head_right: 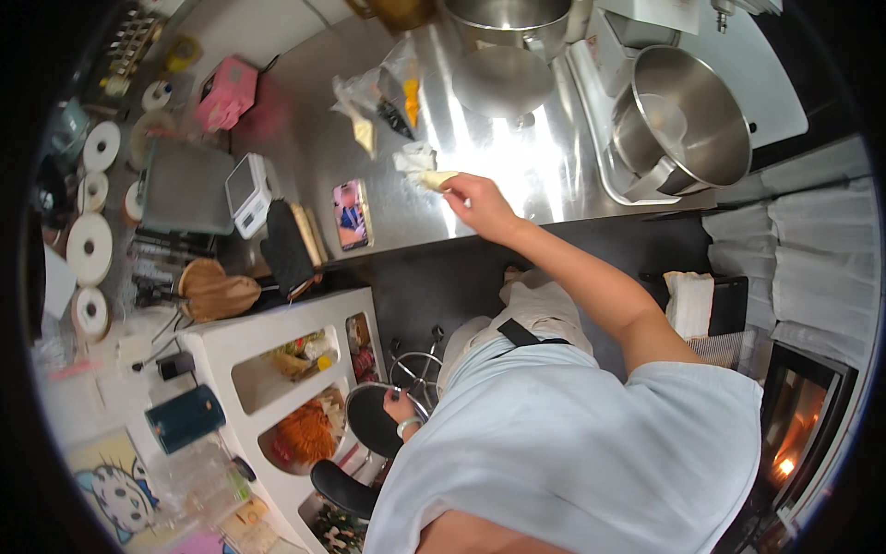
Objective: The person manipulates a piping bag by hand and moves around the kitchen, handling a cloth and an oven mitt.
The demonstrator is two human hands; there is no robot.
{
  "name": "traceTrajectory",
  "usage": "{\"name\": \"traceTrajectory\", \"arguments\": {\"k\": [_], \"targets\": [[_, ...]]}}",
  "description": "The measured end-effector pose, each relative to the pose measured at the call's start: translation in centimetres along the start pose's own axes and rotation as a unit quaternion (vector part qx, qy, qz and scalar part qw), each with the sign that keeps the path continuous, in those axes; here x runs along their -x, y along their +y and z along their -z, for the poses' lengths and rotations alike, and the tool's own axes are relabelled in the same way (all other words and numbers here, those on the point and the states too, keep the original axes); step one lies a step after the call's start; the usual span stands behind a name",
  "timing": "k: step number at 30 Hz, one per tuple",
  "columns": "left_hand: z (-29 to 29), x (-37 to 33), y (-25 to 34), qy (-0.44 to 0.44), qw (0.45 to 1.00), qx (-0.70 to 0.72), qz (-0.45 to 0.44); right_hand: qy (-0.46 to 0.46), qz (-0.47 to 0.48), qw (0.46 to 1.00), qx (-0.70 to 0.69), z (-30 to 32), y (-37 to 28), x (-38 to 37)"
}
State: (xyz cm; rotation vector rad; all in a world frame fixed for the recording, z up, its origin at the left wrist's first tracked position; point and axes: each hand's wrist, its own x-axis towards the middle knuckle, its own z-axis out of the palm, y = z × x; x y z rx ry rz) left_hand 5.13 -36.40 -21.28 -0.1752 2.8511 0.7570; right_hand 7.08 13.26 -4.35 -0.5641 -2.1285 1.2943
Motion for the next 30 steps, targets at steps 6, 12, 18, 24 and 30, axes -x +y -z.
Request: {"name": "traceTrajectory", "arguments": {"k": [6, 12, 18, 24, 30], "targets": [[-3.1, 0.5, -6.5, -0.072, 0.994, -0.051, 0.063, 0.086, 0.088, 0.986, 0.115, 7.6, -4.5, -1.6], [-6.1, -3.7, -6.6, -0.147, 0.983, -0.11, 0.012, 0.484, 0.236, 0.788, 0.299, 27.3, -14.0, -3.4], [-6.6, -14.5, -3.1, -0.096, 0.986, -0.108, -0.087, 0.545, 0.054, 0.835, -0.044, 45.0, -11.1, -5.4], [-3.1, -16.2, 5.7, -0.01, 0.978, 0.123, -0.166, 0.631, -0.055, 0.77, -0.076, 50.5, -8.1, -9.4], [-3.1, -14.3, -2.2, -0.058, 0.988, -0.02, -0.144, 0.741, -0.024, 0.671, 0.009, 53.1, -8.1, -11.9]]}}
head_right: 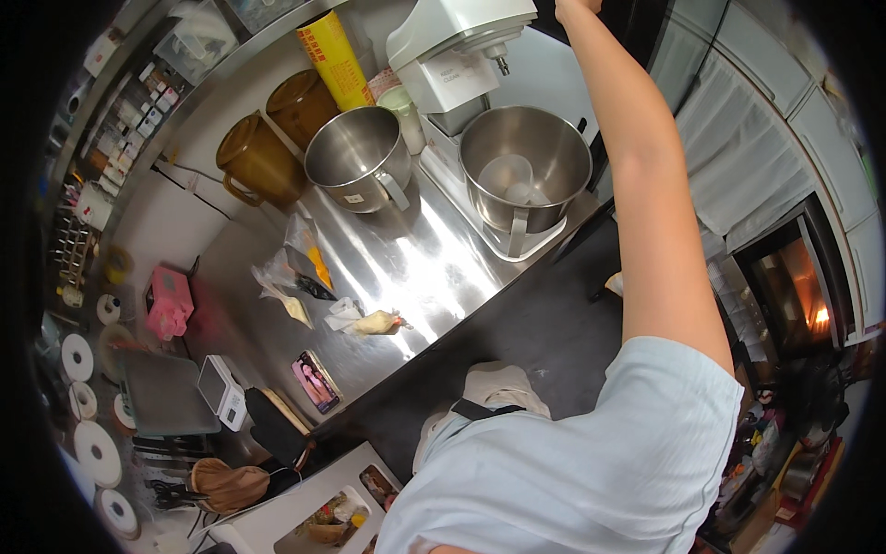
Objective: The person manipulates a piping bag by hand and moves around the kitchen, handling a cloth and an oven mitt.
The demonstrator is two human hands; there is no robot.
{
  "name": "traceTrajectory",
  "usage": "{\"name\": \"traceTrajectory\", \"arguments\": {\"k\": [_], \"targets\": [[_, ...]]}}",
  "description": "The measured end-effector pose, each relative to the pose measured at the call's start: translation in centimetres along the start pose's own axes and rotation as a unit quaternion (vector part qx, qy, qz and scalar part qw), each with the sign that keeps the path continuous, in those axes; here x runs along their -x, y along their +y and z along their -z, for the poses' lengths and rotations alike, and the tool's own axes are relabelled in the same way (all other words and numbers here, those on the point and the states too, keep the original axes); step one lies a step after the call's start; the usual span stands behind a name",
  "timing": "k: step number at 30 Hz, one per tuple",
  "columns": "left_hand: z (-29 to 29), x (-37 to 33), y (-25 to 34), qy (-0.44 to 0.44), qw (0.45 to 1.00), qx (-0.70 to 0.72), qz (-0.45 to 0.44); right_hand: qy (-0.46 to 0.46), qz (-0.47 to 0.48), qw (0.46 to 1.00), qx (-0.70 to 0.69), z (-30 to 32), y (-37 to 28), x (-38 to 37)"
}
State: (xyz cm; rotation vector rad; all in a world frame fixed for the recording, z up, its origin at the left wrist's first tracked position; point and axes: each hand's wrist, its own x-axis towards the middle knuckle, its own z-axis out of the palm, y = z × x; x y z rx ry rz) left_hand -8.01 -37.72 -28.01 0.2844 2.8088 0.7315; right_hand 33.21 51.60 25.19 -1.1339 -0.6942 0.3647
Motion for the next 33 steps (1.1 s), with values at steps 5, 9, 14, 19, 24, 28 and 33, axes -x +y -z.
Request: {"name": "traceTrajectory", "arguments": {"k": [5, 9, 14, 19, 24, 28, 33], "targets": [[-1.6, 3.3, -0.5, -0.052, 0.995, -0.016, 0.08, 0.029, 0.016, 0.997, 0.067, 0.8, 0.5, -0.2], [-2.0, 3.1, -0.6, -0.073, 0.993, -0.013, 0.094, 0.055, 0.075, 0.974, 0.205, 2.5, 3.1, 1.5], [-1.4, 2.3, -1.4, -0.068, 0.993, 0.019, 0.094, -0.155, 0.047, 0.928, 0.336, 6.5, 5.1, 3.6], [-1.3, 0.0, -2.2, -0.078, 0.992, 0.067, 0.067, -0.372, 0.14, 0.762, 0.511, 13.0, 5.9, 2.2], [0.7, -1.5, -2.1, -0.132, 0.984, 0.049, 0.105, -0.316, 0.476, 0.761, 0.308, 20.6, -0.3, 14.9], [-0.9, -1.4, -2.3, -0.144, 0.976, 0.045, 0.157, -0.438, 0.532, 0.684, 0.237, 23.9, -1.3, 26.5], [-1.8, -1.1, -1.3, -0.175, 0.973, 0.03, 0.15, -0.661, 0.371, 0.584, 0.291, 23.9, 5.8, 36.9]]}}
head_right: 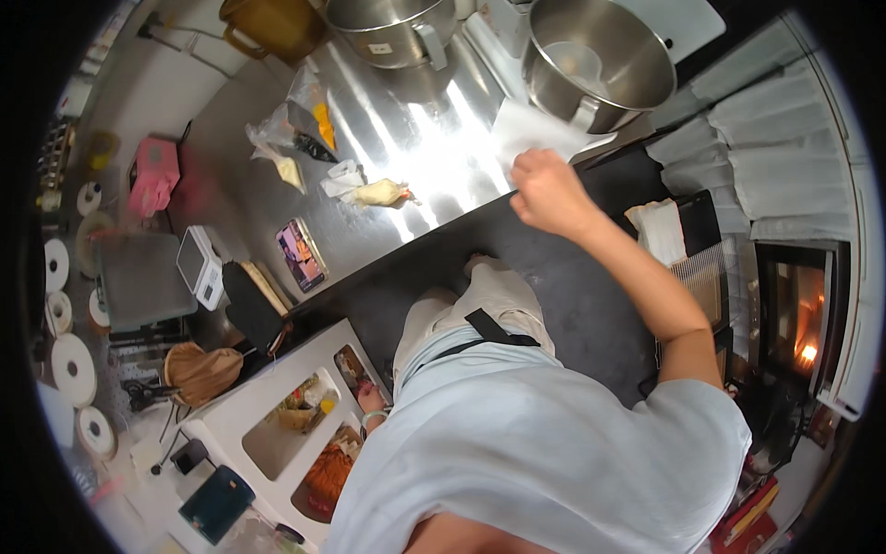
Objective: The person manipulates a piping bag by hand and moves around the kitchen, handling a cloth and an oven mitt.
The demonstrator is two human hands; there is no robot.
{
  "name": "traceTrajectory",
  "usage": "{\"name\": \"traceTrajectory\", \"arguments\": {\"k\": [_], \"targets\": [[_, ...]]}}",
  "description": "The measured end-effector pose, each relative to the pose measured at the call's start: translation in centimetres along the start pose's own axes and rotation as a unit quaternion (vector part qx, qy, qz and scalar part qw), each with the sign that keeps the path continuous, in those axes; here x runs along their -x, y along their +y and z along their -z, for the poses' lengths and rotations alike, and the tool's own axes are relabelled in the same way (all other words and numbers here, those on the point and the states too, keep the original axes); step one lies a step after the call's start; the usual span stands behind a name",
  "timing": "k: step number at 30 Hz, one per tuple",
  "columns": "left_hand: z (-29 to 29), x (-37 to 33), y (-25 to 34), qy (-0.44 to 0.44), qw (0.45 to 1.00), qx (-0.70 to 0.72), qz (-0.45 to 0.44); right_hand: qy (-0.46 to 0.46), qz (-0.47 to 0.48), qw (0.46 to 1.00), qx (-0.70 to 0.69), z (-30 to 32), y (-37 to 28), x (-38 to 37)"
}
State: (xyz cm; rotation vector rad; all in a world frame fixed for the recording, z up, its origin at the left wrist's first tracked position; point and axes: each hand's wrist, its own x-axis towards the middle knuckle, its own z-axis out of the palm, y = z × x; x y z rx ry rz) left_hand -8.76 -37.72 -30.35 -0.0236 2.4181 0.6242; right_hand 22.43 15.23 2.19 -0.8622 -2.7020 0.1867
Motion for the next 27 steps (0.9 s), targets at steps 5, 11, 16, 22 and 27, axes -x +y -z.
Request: {"name": "traceTrajectory", "arguments": {"k": [5, 11, 16, 22, 27], "targets": [[1.0, -2.2, -3.8, 0.06, 0.973, -0.053, -0.217, -0.1, -0.016, 0.994, -0.034, -12.4, -0.6, -1.4], [2.0, 3.3, -3.7, 0.054, 0.993, 0.099, -0.037, -0.096, -0.049, 0.983, -0.146, -16.4, 0.0, -2.6], [1.4, 8.5, -7.4, 0.033, 0.999, -0.016, 0.0, -0.1, -0.149, 0.984, -0.009, -19.5, 0.1, -0.7], [-1.6, 12.6, -11.2, -0.023, 0.994, -0.111, -0.002, -0.089, -0.06, 0.993, 0.042, -21.3, 1.3, -5.7], [-0.9, 13.5, -9.4, 0.096, 0.993, 0.068, 0.017, -0.051, -0.072, 0.995, 0.048, -24.7, 5.5, -14.5]]}}
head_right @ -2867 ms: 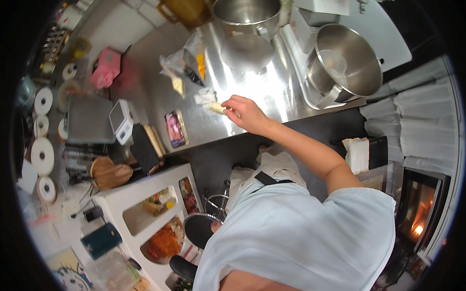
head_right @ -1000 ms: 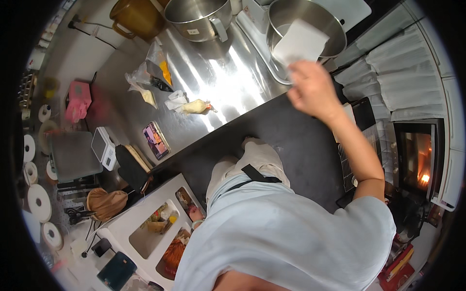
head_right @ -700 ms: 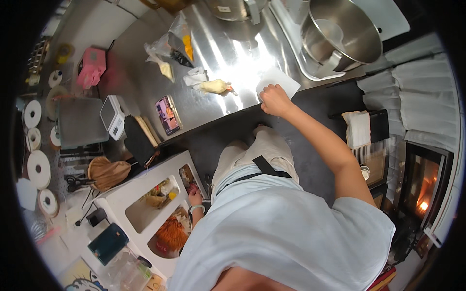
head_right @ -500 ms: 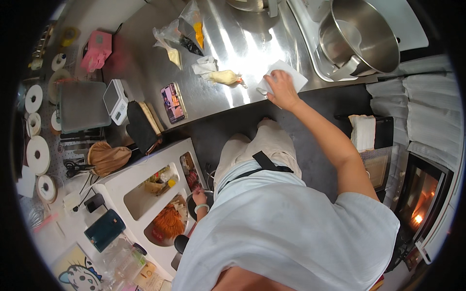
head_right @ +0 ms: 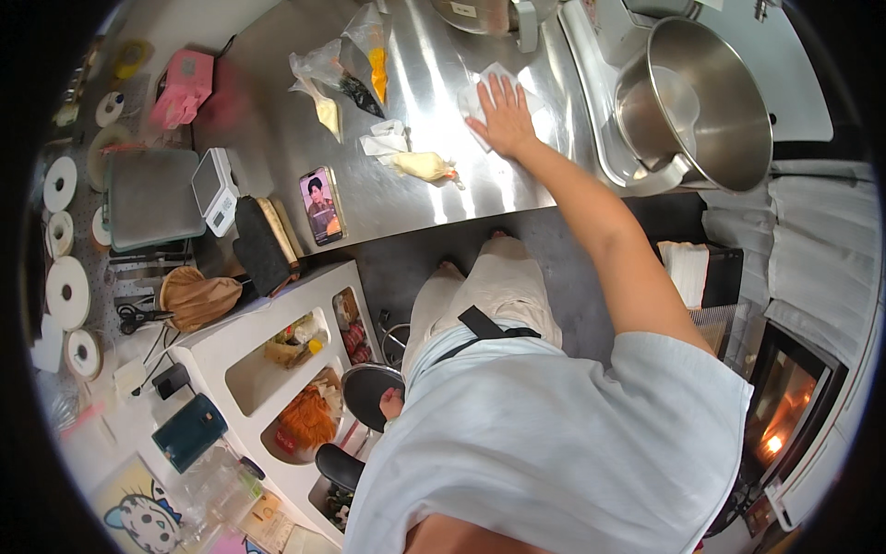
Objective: The person manipulates a piping bag by hand and moves around the kitchen, handling a cloth and an oven mitt.
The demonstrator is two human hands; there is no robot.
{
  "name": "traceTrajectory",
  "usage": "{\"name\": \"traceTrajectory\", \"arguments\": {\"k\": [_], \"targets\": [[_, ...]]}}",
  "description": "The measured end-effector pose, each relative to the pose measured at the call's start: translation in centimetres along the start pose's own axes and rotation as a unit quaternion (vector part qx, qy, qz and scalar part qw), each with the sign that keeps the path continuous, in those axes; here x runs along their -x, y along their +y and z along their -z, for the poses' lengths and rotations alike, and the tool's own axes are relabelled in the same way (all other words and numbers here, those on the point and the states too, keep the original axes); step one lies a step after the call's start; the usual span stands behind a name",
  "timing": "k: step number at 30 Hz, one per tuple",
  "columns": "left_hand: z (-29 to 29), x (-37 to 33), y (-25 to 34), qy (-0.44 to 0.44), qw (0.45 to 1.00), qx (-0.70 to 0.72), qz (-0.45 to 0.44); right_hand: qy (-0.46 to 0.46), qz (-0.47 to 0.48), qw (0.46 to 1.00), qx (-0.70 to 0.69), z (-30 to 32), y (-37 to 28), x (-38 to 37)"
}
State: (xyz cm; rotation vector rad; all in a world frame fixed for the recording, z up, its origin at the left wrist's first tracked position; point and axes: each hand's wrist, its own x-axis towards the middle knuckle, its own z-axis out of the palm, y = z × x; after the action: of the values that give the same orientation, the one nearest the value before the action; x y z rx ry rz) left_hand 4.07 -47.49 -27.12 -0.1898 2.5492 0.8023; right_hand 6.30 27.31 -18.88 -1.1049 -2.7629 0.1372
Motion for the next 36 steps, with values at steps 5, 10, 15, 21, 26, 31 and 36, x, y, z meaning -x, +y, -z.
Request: {"name": "traceTrajectory", "arguments": {"k": [5, 10, 15, 21, 26, 31, 36], "targets": [[0.3, 1.8, 1.9, 0.033, 0.996, -0.017, -0.078, 0.028, -0.033, 0.999, 0.012, -2.3, 0.8, -7.1], [-1.2, 4.8, 4.0, 0.007, 0.988, 0.081, 0.133, -0.009, 0.147, 0.989, 0.017, -1.6, -0.4, -8.2], [-1.8, 7.8, -0.7, 0.013, 0.989, 0.073, 0.126, -0.013, 0.3, 0.953, -0.03, 0.2, -2.5, -3.6], [-2.9, 6.4, 6.4, -0.008, 0.987, 0.085, 0.138, -0.035, 0.253, 0.967, -0.024, 1.9, -1.1, 1.8], [-3.1, 4.3, 7.2, -0.017, 0.984, 0.11, 0.139, -0.037, 0.144, 0.986, -0.07, 2.8, -0.6, 6.8], [-4.1, 5.1, 12.2, -0.004, 0.991, 0.058, 0.12, -0.058, 0.033, 0.998, -0.011, 4.8, 1.3, 10.1], [-4.7, 3.3, 7.2, -0.028, 0.996, 0.049, 0.074, -0.048, 0.077, 0.992, -0.088, 4.7, 0.6, 13.2]]}}
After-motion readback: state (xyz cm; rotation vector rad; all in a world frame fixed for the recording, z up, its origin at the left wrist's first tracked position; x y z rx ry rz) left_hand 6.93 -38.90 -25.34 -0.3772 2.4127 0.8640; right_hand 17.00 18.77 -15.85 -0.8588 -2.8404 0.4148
